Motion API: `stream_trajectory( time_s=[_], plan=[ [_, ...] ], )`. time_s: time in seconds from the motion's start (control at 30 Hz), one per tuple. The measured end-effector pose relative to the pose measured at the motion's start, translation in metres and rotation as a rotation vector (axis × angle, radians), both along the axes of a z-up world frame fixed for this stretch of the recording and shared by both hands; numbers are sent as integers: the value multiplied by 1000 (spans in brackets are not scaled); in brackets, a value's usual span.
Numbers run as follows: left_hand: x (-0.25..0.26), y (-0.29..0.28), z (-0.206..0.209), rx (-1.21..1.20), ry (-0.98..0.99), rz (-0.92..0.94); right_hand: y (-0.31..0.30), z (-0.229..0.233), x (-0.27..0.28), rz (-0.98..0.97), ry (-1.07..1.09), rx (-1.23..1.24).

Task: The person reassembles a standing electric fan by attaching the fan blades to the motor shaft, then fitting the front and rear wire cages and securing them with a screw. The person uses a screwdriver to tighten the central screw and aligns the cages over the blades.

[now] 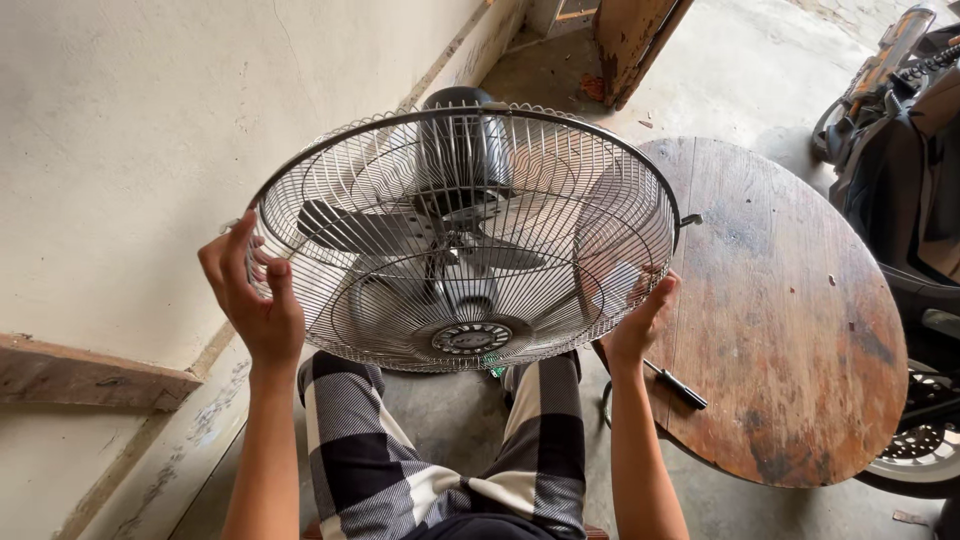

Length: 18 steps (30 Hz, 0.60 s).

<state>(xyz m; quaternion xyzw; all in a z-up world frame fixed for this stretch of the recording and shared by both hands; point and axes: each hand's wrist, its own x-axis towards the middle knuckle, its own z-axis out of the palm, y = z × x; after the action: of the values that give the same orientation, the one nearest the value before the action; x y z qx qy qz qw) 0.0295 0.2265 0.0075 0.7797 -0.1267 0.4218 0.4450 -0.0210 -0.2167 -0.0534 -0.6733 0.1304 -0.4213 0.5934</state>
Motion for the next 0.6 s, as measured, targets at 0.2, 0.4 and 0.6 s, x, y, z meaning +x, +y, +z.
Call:
stream_trajectory(
  time_s=[0.2,0.4,0.6],
  plan=[
    [3,-6,-5,-36,44,-20,-8,-18,4,17,5,96],
    [7,-10,2,-23,26,-20,-18,-26,8,-91,82,26],
    [8,-9,2,32,-16,3,-19,-20,7,-84,176,45]
  ],
)
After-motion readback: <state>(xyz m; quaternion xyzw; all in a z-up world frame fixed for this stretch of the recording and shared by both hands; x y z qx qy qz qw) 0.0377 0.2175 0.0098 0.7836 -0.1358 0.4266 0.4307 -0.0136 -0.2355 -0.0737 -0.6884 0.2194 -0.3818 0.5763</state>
